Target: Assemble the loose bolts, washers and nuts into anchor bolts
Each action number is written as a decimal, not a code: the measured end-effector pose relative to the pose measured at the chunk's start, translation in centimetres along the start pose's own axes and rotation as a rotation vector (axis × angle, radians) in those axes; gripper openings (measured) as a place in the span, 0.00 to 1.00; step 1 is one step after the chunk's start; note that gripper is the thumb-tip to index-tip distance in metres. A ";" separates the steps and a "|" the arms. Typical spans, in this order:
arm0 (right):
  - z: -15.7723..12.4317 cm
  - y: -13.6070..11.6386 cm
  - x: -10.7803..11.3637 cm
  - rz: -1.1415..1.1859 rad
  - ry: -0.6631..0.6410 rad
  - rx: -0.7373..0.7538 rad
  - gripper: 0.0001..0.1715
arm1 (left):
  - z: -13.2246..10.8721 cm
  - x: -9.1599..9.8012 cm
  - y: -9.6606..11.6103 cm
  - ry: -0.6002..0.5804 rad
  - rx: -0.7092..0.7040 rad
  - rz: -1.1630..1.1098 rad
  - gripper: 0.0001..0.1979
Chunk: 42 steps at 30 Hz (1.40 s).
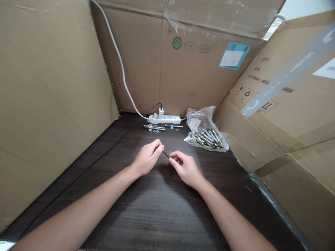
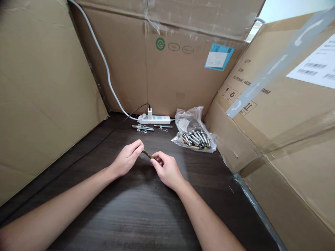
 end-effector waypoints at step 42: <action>-3.8 9.8 19.9 -0.676 0.929 -0.443 0.21 | -0.9 -2.6 -0.9 -0.312 0.006 0.093 0.09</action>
Point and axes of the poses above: each hand's wrist, its own z-axis towards the middle knuckle, its own x-axis out of the back of the hand, y = z × x, the point moved 8 cm from there along z, towards the middle knuckle, and after that the axes turned 1 degree about -z, right-handed, at the moved point
